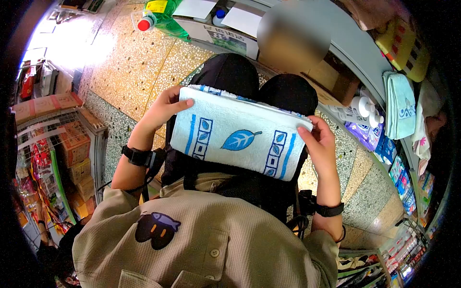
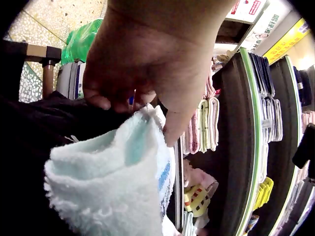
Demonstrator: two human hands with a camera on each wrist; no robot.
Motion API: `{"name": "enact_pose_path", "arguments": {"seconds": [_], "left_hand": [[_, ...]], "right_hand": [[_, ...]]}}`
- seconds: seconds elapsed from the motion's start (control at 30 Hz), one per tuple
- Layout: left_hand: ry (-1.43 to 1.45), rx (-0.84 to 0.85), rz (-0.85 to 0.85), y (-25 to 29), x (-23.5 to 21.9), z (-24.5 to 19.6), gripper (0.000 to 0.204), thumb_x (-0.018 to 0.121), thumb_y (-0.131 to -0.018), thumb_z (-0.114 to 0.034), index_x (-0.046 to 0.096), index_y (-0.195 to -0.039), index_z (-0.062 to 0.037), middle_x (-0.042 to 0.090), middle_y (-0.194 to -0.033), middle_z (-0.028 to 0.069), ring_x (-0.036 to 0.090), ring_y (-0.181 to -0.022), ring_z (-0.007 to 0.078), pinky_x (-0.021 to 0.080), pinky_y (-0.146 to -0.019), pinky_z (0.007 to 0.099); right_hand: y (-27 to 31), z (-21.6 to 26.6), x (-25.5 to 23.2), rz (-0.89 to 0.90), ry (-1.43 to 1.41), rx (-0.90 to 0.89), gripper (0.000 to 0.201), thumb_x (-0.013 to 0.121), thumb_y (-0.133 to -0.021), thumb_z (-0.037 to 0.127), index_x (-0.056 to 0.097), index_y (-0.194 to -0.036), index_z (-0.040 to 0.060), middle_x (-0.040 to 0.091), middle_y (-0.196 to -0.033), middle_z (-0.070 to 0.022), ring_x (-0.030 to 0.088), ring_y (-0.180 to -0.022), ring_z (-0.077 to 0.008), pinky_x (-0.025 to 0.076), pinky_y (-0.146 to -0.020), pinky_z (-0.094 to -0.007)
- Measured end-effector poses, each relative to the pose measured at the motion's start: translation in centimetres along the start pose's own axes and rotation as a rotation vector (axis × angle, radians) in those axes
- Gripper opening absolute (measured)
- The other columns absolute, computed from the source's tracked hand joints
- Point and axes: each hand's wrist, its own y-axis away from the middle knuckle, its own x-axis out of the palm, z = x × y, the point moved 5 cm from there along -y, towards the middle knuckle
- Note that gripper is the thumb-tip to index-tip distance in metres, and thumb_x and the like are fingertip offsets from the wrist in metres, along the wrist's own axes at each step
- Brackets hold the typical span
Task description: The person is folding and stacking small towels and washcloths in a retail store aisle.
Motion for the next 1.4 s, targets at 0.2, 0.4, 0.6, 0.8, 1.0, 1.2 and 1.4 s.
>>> {"name": "enact_pose_path", "arguments": {"seconds": [0.2, 0.4, 0.6, 0.8, 1.0, 1.2, 1.4], "left_hand": [[0.172, 0.020, -0.105, 0.8, 0.4, -0.7, 0.021, 0.061, -0.087, -0.018, 0.052, -0.097, -0.0005, 0.059, -0.082, 0.0024, 0.054, -0.077, 0.0068, 0.045, -0.068, 0.0225], [0.135, 0.147, -0.185, 0.3, 1.4, -2.0, 0.024, 0.059, -0.089, -0.023, 0.048, -0.096, -0.0024, 0.057, -0.080, 0.0005, 0.052, -0.075, 0.0047, 0.043, -0.064, 0.0209], [0.343, 0.036, -0.153, -1.3, 1.8, -0.7, 0.033, 0.058, -0.089, -0.019, 0.045, -0.114, -0.0025, 0.057, -0.084, 0.0017, 0.052, -0.075, 0.0061, 0.042, -0.064, 0.0216], [0.123, 0.157, 0.036, -1.2, 2.3, -3.0, 0.042, 0.061, -0.086, -0.011, 0.042, -0.122, -0.0011, 0.060, -0.095, 0.0047, 0.055, -0.086, 0.0090, 0.045, -0.075, 0.0232], [0.267, 0.110, -0.138, -1.6, 1.9, -0.9, 0.036, 0.060, -0.087, -0.013, 0.047, -0.118, -0.0002, 0.061, -0.094, 0.0044, 0.056, -0.083, 0.0081, 0.045, -0.073, 0.0219], [0.071, 0.017, -0.210, -1.8, 1.2, -0.6, 0.030, 0.067, -0.084, -0.022, 0.056, -0.096, 0.0029, 0.057, -0.072, 0.0003, 0.051, -0.065, 0.0061, 0.041, -0.059, 0.0202], [-0.142, -0.032, -0.045, 0.7, 1.0, -0.8, 0.026, 0.068, -0.082, -0.023, 0.059, -0.082, 0.0013, 0.056, -0.069, -0.0017, 0.049, -0.062, 0.0044, 0.039, -0.056, 0.0194]], "right_hand": [[0.1, -0.3, -0.3, 0.048, -0.033, 0.036, 0.025, 0.063, -0.086, 0.016, 0.055, -0.104, 0.0003, 0.059, -0.086, 0.0000, 0.051, -0.073, -0.0052, 0.041, -0.065, -0.0191], [-0.1, -0.5, -0.9, -0.193, -0.331, 0.048, 0.030, 0.058, -0.090, 0.021, 0.052, -0.111, 0.0000, 0.060, -0.095, -0.0044, 0.055, -0.085, -0.0091, 0.043, -0.079, -0.0216], [-2.2, -2.7, -1.1, -0.228, -0.180, 0.102, 0.027, 0.056, -0.091, 0.022, 0.052, -0.108, 0.0012, 0.058, -0.087, -0.0037, 0.053, -0.074, -0.0074, 0.044, -0.064, -0.0217], [-2.7, -3.5, -1.6, -0.264, -0.068, -0.021, 0.022, 0.054, -0.092, 0.024, 0.055, -0.100, 0.0028, 0.055, -0.078, -0.0006, 0.047, -0.068, -0.0049, 0.039, -0.059, -0.0200], [-2.3, -2.6, -1.6, -0.310, 0.184, -0.206, 0.028, 0.052, -0.093, 0.026, 0.050, -0.104, 0.0010, 0.052, -0.073, -0.0016, 0.044, -0.065, -0.0063, 0.037, -0.057, -0.0216], [-2.4, -2.4, -1.7, -0.308, 0.280, -0.122, 0.026, 0.057, -0.091, 0.020, 0.046, -0.105, 0.0015, 0.051, -0.072, -0.0025, 0.045, -0.065, -0.0071, 0.037, -0.056, -0.0221], [0.1, 3.6, -2.5, -0.230, 0.072, -0.244, 0.027, 0.062, -0.083, 0.008, 0.047, -0.106, 0.0030, 0.048, -0.074, -0.0003, 0.041, -0.054, -0.0081, 0.032, -0.047, -0.0198]]}}
